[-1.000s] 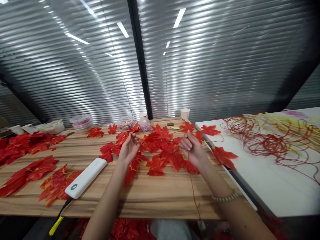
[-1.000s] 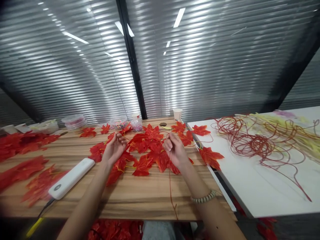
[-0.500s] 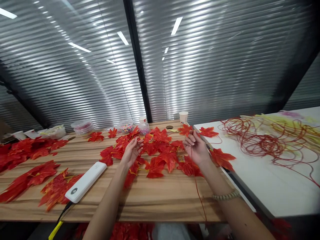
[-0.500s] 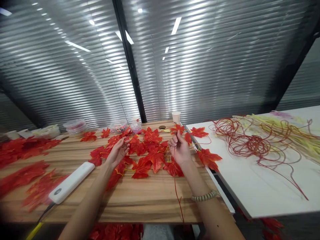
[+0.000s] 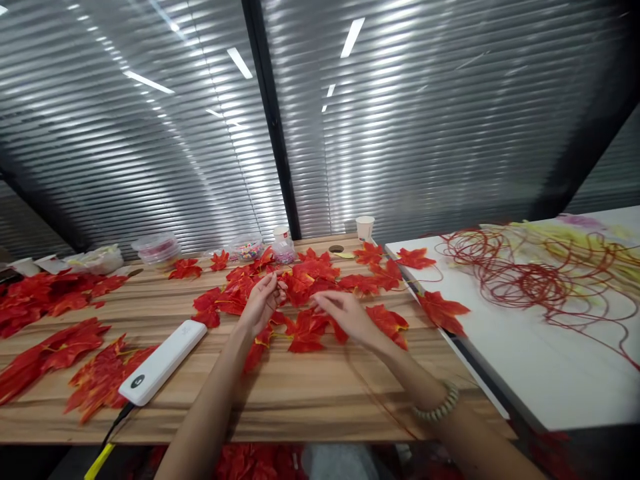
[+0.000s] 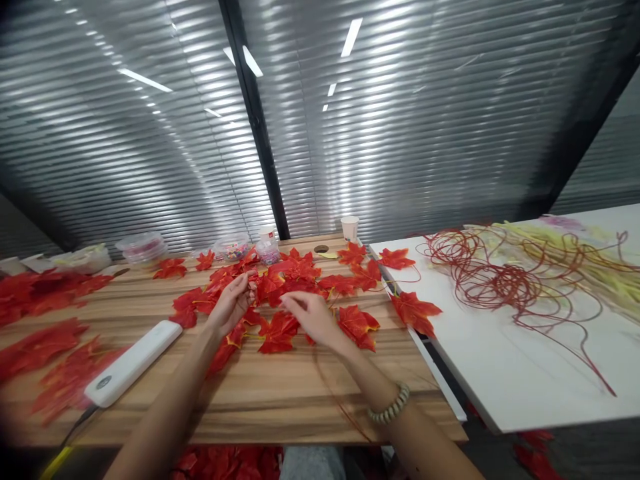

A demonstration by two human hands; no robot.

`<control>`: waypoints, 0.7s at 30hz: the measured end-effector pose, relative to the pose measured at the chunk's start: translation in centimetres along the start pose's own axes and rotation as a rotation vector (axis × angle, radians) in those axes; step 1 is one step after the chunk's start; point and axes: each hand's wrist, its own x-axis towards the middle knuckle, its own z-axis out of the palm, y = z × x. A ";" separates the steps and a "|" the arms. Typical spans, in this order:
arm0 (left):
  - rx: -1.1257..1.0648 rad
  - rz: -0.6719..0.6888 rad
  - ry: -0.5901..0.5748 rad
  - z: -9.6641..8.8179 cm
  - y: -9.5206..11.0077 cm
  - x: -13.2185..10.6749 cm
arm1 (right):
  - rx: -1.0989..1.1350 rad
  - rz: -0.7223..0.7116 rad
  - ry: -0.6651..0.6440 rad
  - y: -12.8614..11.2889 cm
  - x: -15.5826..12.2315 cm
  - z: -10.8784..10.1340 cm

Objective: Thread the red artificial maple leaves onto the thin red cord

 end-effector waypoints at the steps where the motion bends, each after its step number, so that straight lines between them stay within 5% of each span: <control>1: 0.020 -0.005 -0.016 0.1 -0.1 -0.1 | 0.048 0.040 -0.074 0.0 -0.2 0.6; 7: 0.150 -0.029 -0.111 0.7 -0.8 -0.6 | 0.285 0.214 -0.288 0.1 -0.9 2.0; 13: 0.269 -0.053 -0.103 1.0 -1.3 -0.5 | 0.409 0.377 -0.190 0.5 -1.2 2.3; 17: 0.587 0.181 0.204 -1.3 -0.4 0.3 | 0.429 0.401 -0.094 1.1 -1.2 2.4; 21: 1.230 0.309 0.584 -4.9 1.1 0.5 | 0.462 0.372 0.024 1.6 -0.9 2.3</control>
